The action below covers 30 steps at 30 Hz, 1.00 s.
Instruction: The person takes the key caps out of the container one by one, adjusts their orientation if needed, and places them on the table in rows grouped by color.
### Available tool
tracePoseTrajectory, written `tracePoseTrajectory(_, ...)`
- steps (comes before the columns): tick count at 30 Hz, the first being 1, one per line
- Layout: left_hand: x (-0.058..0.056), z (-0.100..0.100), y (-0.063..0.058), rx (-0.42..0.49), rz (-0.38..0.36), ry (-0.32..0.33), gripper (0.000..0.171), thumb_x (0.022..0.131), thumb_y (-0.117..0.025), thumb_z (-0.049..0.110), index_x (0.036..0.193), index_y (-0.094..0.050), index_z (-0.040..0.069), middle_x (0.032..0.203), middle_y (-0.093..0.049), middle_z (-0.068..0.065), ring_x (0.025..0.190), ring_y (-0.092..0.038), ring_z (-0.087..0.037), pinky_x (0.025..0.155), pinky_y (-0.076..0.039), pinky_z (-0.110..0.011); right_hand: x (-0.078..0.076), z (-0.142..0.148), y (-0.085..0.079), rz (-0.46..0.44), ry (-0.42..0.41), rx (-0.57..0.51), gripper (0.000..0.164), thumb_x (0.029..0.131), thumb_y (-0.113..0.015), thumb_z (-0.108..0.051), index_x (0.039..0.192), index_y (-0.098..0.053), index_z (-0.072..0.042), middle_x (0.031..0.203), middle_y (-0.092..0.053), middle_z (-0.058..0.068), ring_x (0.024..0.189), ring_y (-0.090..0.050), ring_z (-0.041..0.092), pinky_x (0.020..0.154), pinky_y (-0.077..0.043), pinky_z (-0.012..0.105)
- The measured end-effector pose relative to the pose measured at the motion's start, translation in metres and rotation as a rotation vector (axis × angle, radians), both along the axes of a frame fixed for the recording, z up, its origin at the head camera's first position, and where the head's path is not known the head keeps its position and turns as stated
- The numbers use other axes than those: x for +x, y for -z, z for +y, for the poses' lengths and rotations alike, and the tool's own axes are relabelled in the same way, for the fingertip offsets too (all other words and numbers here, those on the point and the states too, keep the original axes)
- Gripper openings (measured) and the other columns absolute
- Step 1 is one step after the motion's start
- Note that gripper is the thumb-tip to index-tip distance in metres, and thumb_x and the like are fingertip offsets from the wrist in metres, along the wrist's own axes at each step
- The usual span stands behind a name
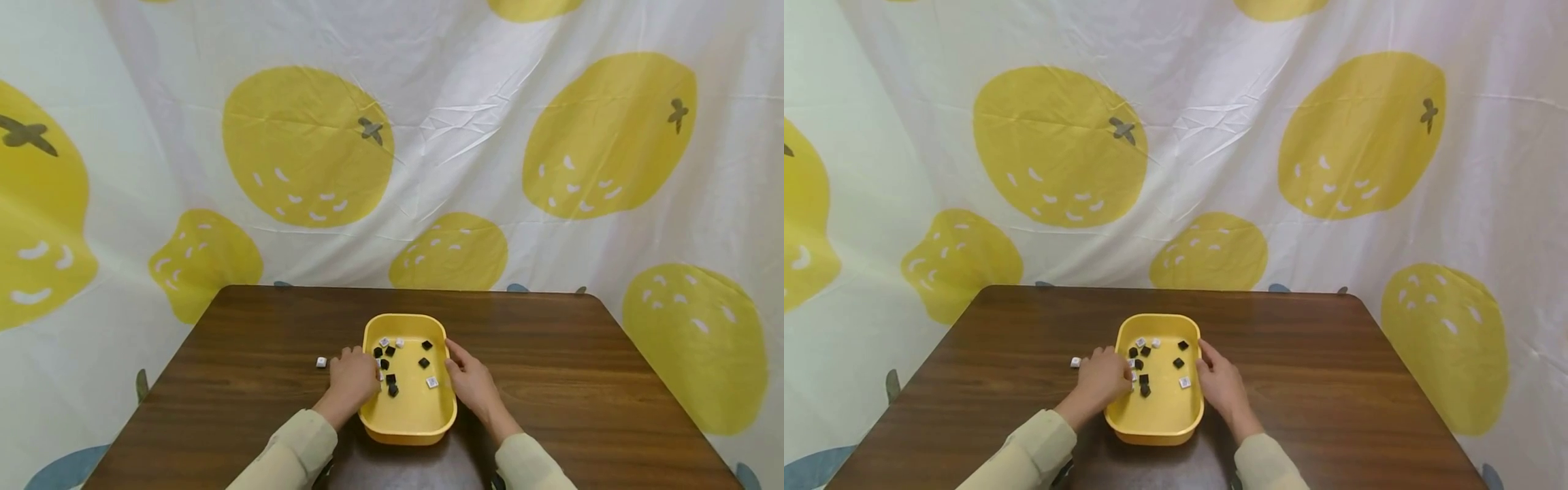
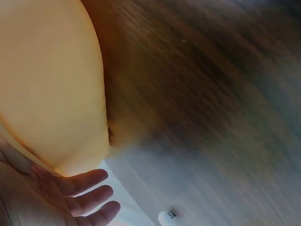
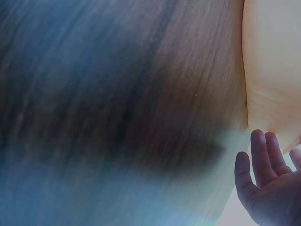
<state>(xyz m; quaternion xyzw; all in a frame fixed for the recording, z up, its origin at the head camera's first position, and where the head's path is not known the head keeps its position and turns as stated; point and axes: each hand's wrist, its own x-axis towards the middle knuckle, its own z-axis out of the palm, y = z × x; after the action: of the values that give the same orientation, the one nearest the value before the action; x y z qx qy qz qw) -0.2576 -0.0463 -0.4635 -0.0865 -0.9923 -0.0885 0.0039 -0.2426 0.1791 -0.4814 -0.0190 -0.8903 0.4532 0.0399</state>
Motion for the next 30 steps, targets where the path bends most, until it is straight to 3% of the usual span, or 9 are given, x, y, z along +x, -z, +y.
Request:
tracePoseTrajectory(9,-0.0028,0.0011,0.0019,0.038,-0.056,-0.003,0.014,0.078,-0.077,0.020,0.072,-0.065,0.016,0.089,-0.051,-0.008,0.093,-0.050,-0.029,0.085,-0.043,-0.054,0.0001,0.0000,-0.0009,-0.001,-0.006,-0.002,0.046,0.103,-0.053,-0.021,0.148,-0.049,-0.016,0.116,-0.066,0.010,0.103,-0.062,0.027,0.087,-0.048,0.048)
tracePoseTrajectory(22,-0.0014,-0.0011,0.0011,0.030,-0.045,0.010,0.020,0.078,-0.074,0.027,0.066,-0.062,0.016,0.089,-0.051,-0.009,0.093,-0.051,-0.031,0.085,-0.042,-0.055,0.0010,-0.0009,-0.0011,0.006,-0.007,-0.003,0.046,0.102,-0.054,-0.021,0.147,-0.050,-0.016,0.116,-0.067,0.011,0.105,-0.062,0.028,0.089,-0.048,0.049)
tracePoseTrajectory(30,-0.0019,0.0027,-0.0005,0.011,-0.066,-0.009,0.016,0.081,-0.074,0.022,0.071,-0.064,0.014,0.091,-0.052,-0.010,0.095,-0.050,-0.030,0.086,-0.042,-0.054,0.0004,-0.0012,-0.0002,0.019,-0.007,-0.002,0.045,0.102,-0.054,-0.020,0.147,-0.050,-0.014,0.114,-0.067,0.011,0.104,-0.063,0.028,0.088,-0.048,0.049)
